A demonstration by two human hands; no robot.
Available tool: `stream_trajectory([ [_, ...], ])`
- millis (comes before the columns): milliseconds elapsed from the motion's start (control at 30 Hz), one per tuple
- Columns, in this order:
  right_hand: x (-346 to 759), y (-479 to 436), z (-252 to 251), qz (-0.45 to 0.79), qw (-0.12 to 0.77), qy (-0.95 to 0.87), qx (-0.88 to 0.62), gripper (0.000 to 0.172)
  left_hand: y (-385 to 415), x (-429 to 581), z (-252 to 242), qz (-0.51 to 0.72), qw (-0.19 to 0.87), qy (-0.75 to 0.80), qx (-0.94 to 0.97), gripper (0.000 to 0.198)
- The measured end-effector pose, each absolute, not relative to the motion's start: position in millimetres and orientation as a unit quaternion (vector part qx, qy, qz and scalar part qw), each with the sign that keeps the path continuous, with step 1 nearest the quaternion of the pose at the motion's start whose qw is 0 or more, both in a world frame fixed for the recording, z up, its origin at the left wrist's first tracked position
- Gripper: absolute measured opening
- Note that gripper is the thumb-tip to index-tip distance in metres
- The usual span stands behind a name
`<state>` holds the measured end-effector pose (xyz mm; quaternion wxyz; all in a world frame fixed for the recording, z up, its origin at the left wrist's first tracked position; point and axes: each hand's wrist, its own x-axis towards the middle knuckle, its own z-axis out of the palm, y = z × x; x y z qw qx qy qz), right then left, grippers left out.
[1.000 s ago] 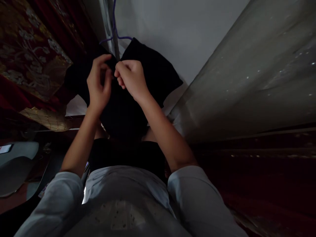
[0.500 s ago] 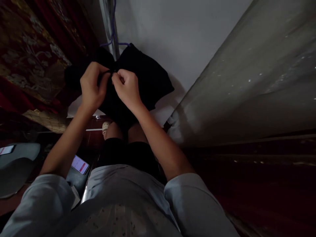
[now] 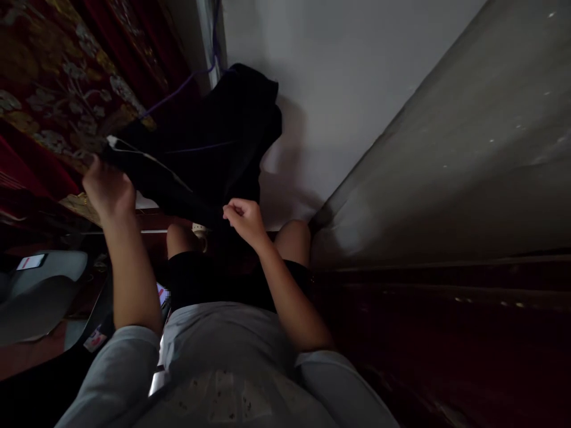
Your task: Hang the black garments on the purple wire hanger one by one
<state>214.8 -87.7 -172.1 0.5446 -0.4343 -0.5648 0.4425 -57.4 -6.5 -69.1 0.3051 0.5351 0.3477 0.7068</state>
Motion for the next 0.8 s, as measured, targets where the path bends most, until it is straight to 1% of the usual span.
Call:
stream_trajectory([
  [67, 208.3, -102.9, -174.1, 0.478, 0.561, -0.524, -0.427, 0.026, -17.6, -56.8, -112.9, 0.740, 0.354, 0.376, 0.431, 0.033],
  [133, 204.0, -114.6, -177.0, 0.497, 0.577, -0.484, -0.430, 0.026, -37.6, -36.8, -151.1, 0.741, 0.363, 0.388, 0.410, 0.031],
  [200, 203.5, -122.6, -180.9, 0.506, 0.577, -0.469, -0.438, 0.026, -60.2, -7.2, -175.0, 0.729, 0.383, 0.407, 0.395, 0.029],
  [233, 204.6, -125.1, -183.0, 0.506, 0.569, -0.472, -0.445, 0.027, -70.6, 7.6, -180.1, 0.714, 0.374, 0.417, 0.420, 0.028],
  [300, 207.9, -127.5, -186.8, 0.495, 0.546, -0.496, -0.459, 0.031, -87.9, 32.6, -177.4, 0.665, 0.342, 0.421, 0.514, 0.027],
  [367, 210.9, -127.7, -190.0, 0.466, 0.539, -0.522, -0.469, 0.036, -100.9, 50.1, -162.8, 0.618, 0.324, 0.405, 0.591, 0.026],
  [400, 211.6, -127.4, -191.2, 0.439, 0.548, -0.534, -0.471, 0.034, -106.3, 56.9, -153.8, 0.607, 0.327, 0.393, 0.609, 0.026],
  [467, 211.7, -126.6, -193.1, 0.377, 0.583, -0.549, -0.466, 0.020, -115.2, 69.3, -136.8, 0.603, 0.344, 0.367, 0.619, 0.026],
  [500, 211.3, -126.2, -193.4, 0.354, 0.597, -0.555, -0.459, 0.024, -118.5, 75.4, -129.7, 0.601, 0.352, 0.353, 0.625, 0.025],
  [567, 210.4, -125.4, -192.1, 0.349, 0.598, -0.574, -0.437, 0.050, -121.0, 87.5, -118.5, 0.583, 0.351, 0.325, 0.656, 0.024],
  [600, 210.5, -124.7, -189.9, 0.366, 0.589, -0.581, -0.426, 0.055, -119.4, 92.8, -114.3, 0.569, 0.343, 0.314, 0.678, 0.024],
  [633, 211.4, -123.7, -186.3, 0.390, 0.577, -0.584, -0.417, 0.053, -115.7, 97.0, -110.9, 0.556, 0.330, 0.304, 0.699, 0.024],
  [700, 216.2, -120.2, -174.2, 0.435, 0.553, -0.579, -0.413, 0.036, -102.4, 100.3, -107.6, 0.539, 0.310, 0.289, 0.728, 0.029],
  [733, 220.7, -117.4, -165.6, 0.453, 0.538, -0.576, -0.417, 0.026, -93.8, 99.0, -108.5, 0.532, 0.316, 0.281, 0.734, 0.032],
  [800, 233.7, -109.0, -143.6, 0.485, 0.484, -0.595, -0.420, 0.013, -76.3, 90.3, -116.5, 0.498, 0.373, 0.272, 0.734, 0.041],
])
